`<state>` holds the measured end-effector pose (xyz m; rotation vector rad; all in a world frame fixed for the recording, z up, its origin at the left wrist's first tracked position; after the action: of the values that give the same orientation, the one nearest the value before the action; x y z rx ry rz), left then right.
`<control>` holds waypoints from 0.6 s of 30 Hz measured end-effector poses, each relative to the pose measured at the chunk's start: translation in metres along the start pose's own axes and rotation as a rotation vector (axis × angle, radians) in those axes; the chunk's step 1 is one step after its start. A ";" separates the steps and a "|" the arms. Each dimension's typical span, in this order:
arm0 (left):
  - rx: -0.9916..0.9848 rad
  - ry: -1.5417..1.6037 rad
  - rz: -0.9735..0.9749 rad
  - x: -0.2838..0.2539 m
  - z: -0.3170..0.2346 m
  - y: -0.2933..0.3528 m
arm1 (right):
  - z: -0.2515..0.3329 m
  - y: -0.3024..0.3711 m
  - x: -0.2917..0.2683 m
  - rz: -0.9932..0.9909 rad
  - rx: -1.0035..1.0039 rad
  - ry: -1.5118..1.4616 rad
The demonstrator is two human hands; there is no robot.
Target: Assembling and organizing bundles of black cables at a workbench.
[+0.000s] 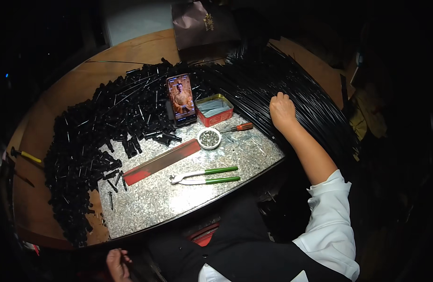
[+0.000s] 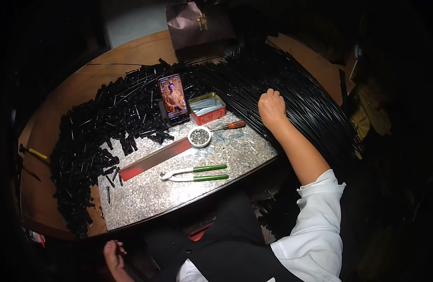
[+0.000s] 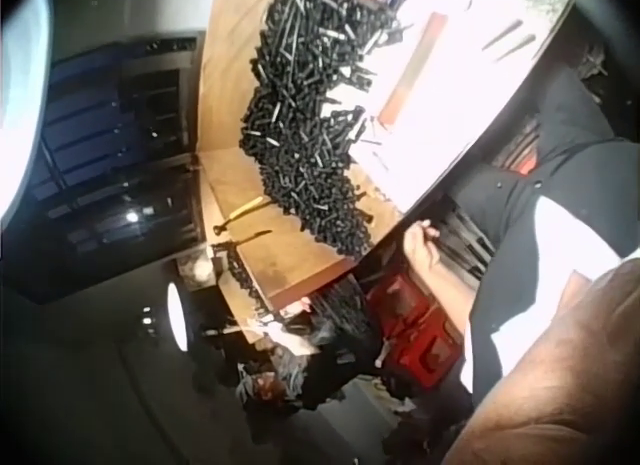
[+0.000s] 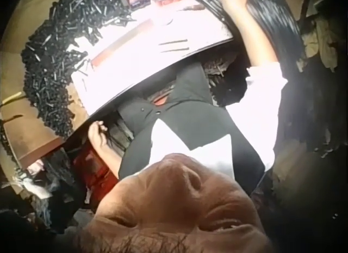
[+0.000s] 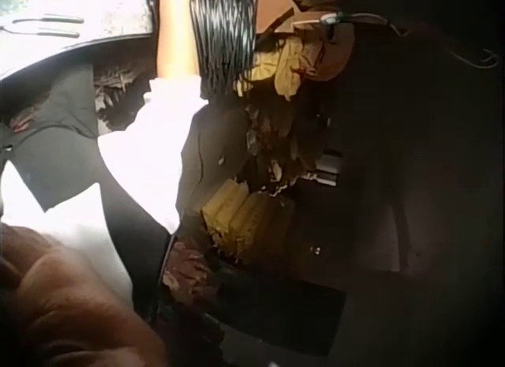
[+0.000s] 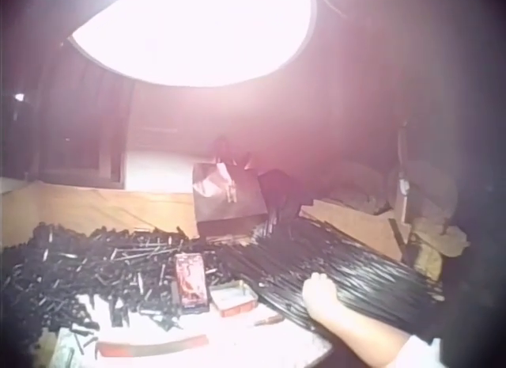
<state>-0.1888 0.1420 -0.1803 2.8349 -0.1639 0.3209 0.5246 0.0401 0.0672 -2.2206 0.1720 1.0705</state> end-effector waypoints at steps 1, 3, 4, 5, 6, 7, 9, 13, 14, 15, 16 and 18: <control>-0.102 0.025 0.009 -0.014 0.038 -0.008 | -0.002 -0.001 0.002 0.018 0.010 0.012; -0.276 0.053 -0.066 -0.042 0.094 -0.019 | -0.003 -0.004 0.004 0.073 0.026 0.012; -0.348 0.070 -0.106 -0.049 0.118 -0.026 | -0.008 -0.004 0.005 0.072 0.028 0.023; -0.347 0.077 -0.108 -0.062 0.135 -0.034 | -0.012 -0.005 0.010 0.111 0.054 0.011; -0.408 -0.051 -0.215 -0.092 0.157 -0.041 | -0.015 -0.006 0.014 0.151 0.080 0.000; -0.469 -0.180 -0.321 -0.123 0.177 -0.047 | -0.015 -0.007 0.014 0.145 0.075 0.001; -0.359 -0.481 -0.464 -0.193 0.196 -0.061 | -0.009 -0.013 0.015 0.151 0.097 -0.095; -0.136 -0.719 -0.544 -0.184 0.174 -0.084 | -0.018 -0.018 0.027 0.180 0.082 -0.058; 0.004 -0.725 -0.547 -0.177 0.162 -0.086 | -0.018 -0.021 0.027 0.178 0.083 -0.069; 0.003 -0.718 -0.554 -0.176 0.162 -0.086 | -0.016 -0.025 0.026 0.176 0.084 -0.081; -0.005 -0.722 -0.544 -0.172 0.162 -0.089 | -0.014 -0.026 0.024 0.170 0.077 -0.082; -0.016 -0.721 -0.529 -0.151 0.157 -0.089 | -0.017 -0.022 0.009 0.182 0.125 -0.160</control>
<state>-0.2903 0.1935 -0.3861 2.7034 0.4326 -0.8043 0.5494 0.0479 0.0792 -2.0276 0.3672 1.2935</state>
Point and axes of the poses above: each hand's wrist, its own y-axis away from the middle knuckle, its own x-axis out of the palm, z = x × y, the point moved 10 cm from there along -y, towards the middle knuckle, and after that the axes turned 4 degrees about y, right-handed, at the moved point
